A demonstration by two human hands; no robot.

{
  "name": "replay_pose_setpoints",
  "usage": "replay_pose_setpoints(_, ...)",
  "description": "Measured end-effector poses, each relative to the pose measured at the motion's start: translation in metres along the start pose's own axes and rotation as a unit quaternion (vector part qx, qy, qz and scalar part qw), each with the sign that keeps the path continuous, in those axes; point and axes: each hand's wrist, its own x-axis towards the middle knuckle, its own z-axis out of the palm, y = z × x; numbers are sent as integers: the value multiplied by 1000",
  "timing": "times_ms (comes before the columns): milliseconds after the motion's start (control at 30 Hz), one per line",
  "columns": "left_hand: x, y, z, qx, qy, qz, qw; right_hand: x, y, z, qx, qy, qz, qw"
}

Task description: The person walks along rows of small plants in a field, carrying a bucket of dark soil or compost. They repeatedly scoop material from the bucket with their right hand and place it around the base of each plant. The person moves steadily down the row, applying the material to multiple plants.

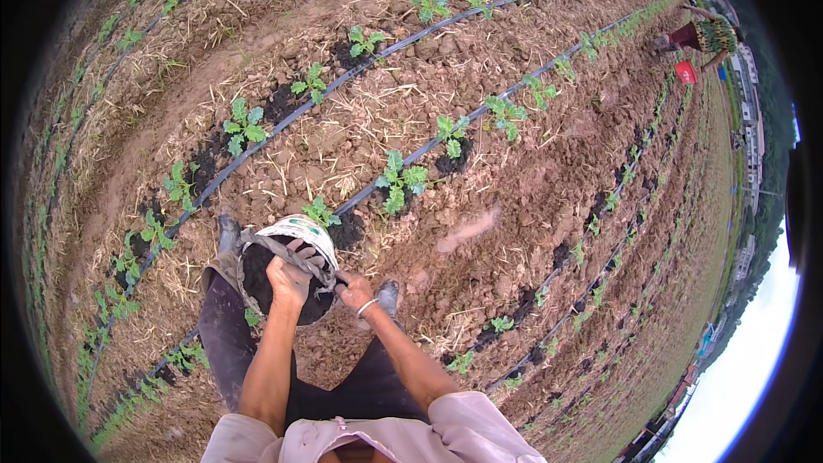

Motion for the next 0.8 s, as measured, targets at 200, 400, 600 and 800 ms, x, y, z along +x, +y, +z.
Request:
replay_pose_setpoints(200, -41, -26, -26, -45, 96, 112, 988, -24, 14, -19, -69, 11, 48, 996)
replay_pose_setpoints(400, -73, 32, -22, -45, 131, 135, 981, -95, 76, -57, -152, 11, 185, 971)
replay_pose_setpoints(600, -71, 21, -20, 30, 216, 61, 974, -159, 117, -86, -71, 114, 302, 944)
replay_pose_setpoints(800, -76, 35, -20, 66, 238, 59, 967, -179, 101, -79, 114, 113, 420, 893)
